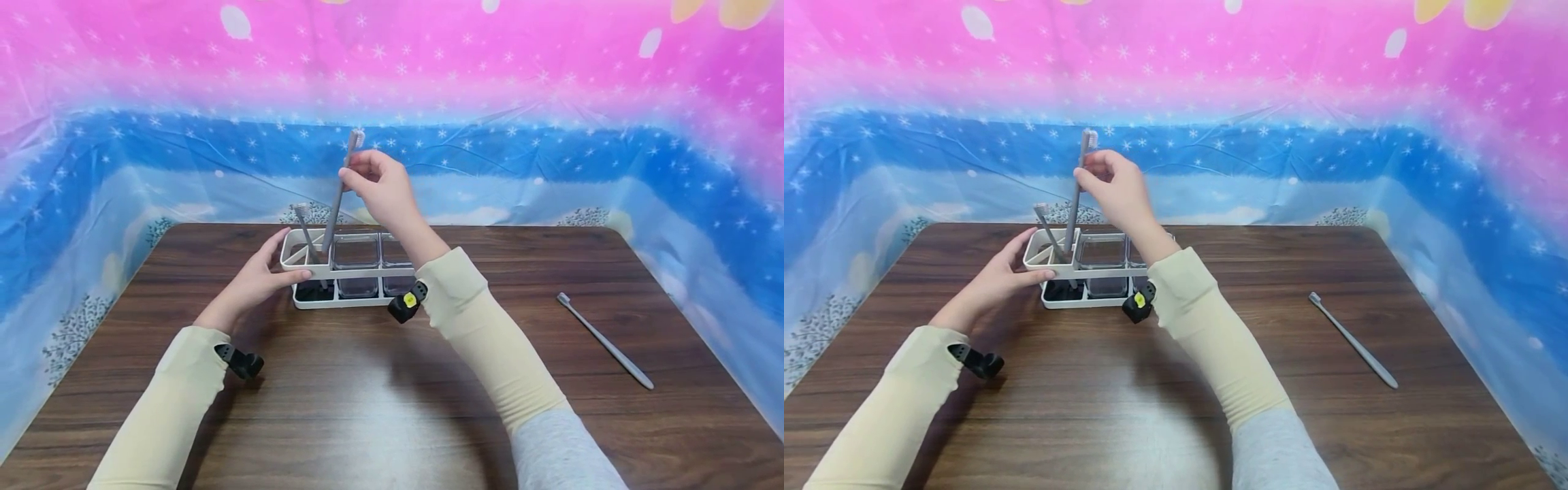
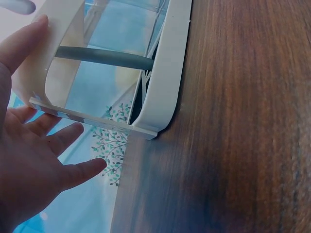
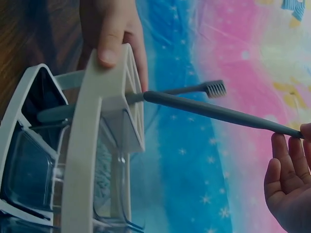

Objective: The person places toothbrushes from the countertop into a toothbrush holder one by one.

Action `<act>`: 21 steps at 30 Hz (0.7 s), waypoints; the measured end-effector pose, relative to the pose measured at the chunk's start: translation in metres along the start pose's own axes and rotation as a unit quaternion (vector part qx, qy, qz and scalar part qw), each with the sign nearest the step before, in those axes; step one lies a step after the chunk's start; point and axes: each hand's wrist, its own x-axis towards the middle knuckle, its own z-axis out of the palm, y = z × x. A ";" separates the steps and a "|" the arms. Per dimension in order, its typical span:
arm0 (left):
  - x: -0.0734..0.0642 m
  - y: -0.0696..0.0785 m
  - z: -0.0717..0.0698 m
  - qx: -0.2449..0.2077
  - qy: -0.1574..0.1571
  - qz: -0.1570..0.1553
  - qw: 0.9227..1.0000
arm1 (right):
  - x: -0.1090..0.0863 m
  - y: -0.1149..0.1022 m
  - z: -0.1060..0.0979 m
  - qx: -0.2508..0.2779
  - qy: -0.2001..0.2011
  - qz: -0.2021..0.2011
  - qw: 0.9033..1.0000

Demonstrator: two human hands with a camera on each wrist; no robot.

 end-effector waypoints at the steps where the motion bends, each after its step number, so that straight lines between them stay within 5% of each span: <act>1: 0.000 0.000 0.000 0.000 0.000 0.001 1.000 | 0.000 0.001 0.002 0.001 -0.001 -0.001 1.000; 7: 0.001 -0.001 0.000 -0.005 -0.001 -0.004 1.000 | -0.003 0.006 0.011 0.002 -0.012 0.003 1.000; 21: 0.001 -0.002 0.001 -0.021 0.001 -0.002 1.000 | -0.014 0.042 0.035 -0.107 -0.053 0.014 0.993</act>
